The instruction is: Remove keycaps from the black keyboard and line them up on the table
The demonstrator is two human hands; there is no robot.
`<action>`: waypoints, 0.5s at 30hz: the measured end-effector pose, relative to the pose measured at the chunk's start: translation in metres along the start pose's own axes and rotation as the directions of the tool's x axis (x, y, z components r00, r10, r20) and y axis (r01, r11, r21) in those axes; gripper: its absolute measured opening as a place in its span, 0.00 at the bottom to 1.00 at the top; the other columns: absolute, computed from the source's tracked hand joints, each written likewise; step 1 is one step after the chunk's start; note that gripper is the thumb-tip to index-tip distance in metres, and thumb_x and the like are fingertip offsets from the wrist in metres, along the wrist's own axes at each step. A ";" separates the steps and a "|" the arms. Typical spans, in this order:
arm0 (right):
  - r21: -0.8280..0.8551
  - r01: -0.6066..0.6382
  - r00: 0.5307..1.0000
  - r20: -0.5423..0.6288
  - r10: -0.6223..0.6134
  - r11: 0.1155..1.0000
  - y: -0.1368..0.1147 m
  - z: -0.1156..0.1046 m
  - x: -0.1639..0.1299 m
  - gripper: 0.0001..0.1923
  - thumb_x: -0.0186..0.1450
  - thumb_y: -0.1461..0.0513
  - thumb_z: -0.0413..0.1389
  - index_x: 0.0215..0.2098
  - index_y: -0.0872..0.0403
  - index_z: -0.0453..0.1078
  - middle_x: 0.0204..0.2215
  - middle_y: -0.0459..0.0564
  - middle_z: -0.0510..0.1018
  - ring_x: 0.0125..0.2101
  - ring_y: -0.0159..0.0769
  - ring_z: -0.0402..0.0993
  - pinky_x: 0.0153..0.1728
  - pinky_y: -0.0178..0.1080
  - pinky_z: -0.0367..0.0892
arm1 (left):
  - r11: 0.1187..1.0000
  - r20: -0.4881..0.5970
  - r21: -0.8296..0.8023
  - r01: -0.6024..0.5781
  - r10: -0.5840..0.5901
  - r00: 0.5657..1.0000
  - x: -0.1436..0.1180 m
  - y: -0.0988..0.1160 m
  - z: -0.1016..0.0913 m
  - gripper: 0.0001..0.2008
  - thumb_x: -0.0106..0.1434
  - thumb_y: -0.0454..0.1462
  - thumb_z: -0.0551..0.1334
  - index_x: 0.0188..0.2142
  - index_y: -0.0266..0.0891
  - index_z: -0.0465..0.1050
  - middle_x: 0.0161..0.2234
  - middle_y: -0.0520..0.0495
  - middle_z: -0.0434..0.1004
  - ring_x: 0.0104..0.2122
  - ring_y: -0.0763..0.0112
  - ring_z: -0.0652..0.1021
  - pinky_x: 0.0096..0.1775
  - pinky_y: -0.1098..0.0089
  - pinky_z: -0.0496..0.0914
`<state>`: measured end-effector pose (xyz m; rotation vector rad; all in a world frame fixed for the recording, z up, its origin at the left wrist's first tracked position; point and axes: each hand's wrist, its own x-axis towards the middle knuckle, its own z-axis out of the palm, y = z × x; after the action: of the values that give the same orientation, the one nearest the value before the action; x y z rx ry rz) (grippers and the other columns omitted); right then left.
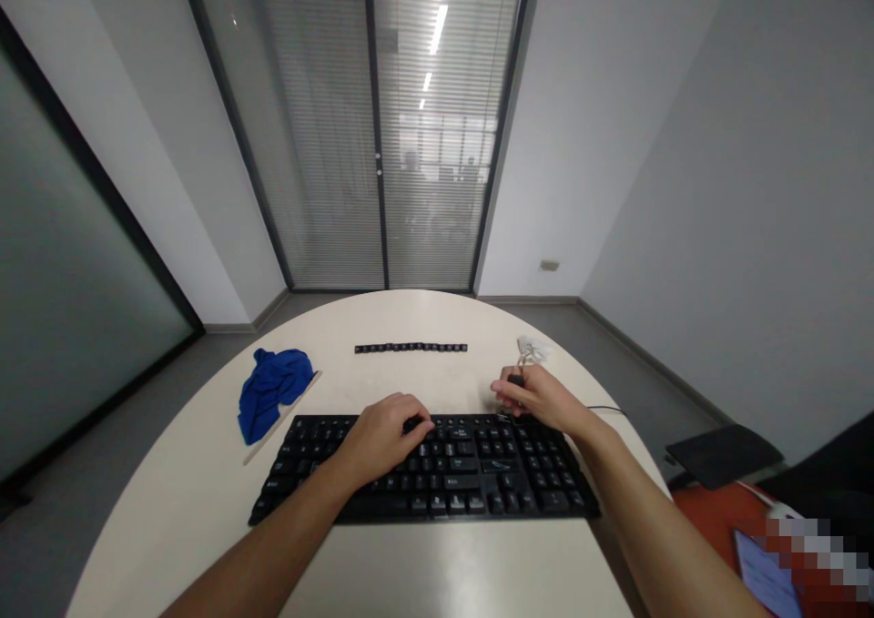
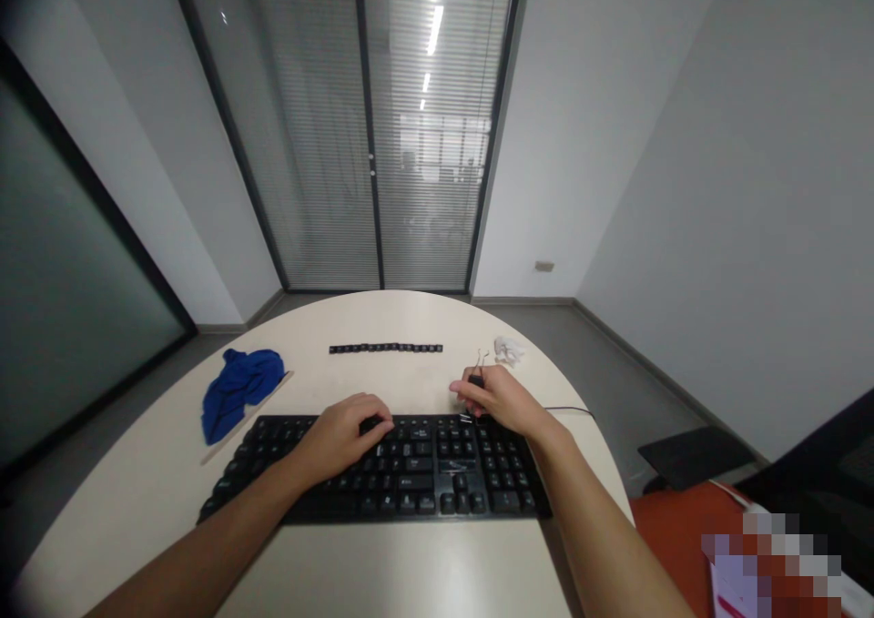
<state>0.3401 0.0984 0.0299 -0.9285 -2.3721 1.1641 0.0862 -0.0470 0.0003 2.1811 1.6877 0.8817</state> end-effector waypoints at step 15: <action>-0.038 0.003 0.999 -0.035 -0.005 0.999 0.002 -0.002 0.001 0.26 0.65 0.43 0.51 0.26 0.55 0.67 0.19 0.46 0.71 0.22 0.33 0.68 0.26 0.34 0.62 | 1.000 -0.001 0.000 -0.005 0.005 1.000 0.000 0.000 -0.001 0.07 0.67 0.38 0.58 0.36 0.42 0.74 0.36 0.50 0.78 0.39 0.67 0.75 0.43 0.68 0.68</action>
<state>0.3408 0.1010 0.0297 -0.9484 -2.3749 1.0959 0.0859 -0.0473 0.0007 2.1858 1.6839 0.8841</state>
